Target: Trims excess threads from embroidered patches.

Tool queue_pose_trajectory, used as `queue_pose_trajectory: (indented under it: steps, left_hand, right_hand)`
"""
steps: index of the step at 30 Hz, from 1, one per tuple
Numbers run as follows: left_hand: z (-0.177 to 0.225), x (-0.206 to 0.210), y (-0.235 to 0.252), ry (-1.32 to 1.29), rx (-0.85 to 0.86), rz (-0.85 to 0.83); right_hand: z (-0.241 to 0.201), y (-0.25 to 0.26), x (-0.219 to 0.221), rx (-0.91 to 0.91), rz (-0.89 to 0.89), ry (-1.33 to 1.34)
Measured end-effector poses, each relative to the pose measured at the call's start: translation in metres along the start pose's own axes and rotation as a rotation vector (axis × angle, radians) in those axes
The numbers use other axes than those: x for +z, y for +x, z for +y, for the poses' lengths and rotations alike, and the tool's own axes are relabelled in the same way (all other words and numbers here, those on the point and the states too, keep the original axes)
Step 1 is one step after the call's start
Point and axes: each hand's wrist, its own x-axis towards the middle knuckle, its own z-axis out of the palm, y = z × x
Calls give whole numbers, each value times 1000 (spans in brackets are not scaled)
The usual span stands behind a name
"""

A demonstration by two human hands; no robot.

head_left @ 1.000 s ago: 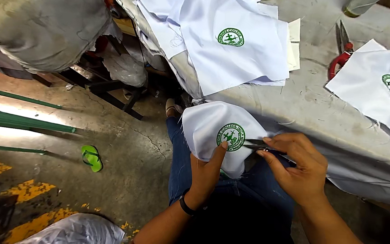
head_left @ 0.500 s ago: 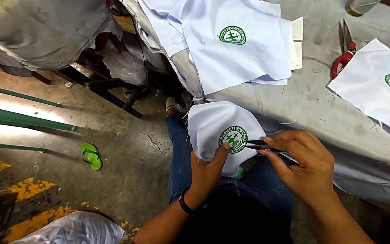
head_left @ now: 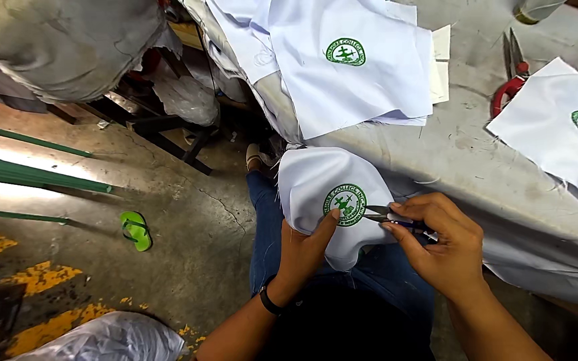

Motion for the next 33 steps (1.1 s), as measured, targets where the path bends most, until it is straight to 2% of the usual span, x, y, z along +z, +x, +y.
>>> queue_pose_trajectory:
  steps: [16,22,33]
  left_hand:
    - [-1,-3,2,3,-17,-44]
    - [3,-4,4,28,-31,-61]
    - [9,-9,9,-88,-232,-148]
  right_hand:
    - [-5,4,-9,-101,-26,-122]
    - [-2,2,-4,-56,-23,-42]
    - [1,-3,1,-22,-44,56]
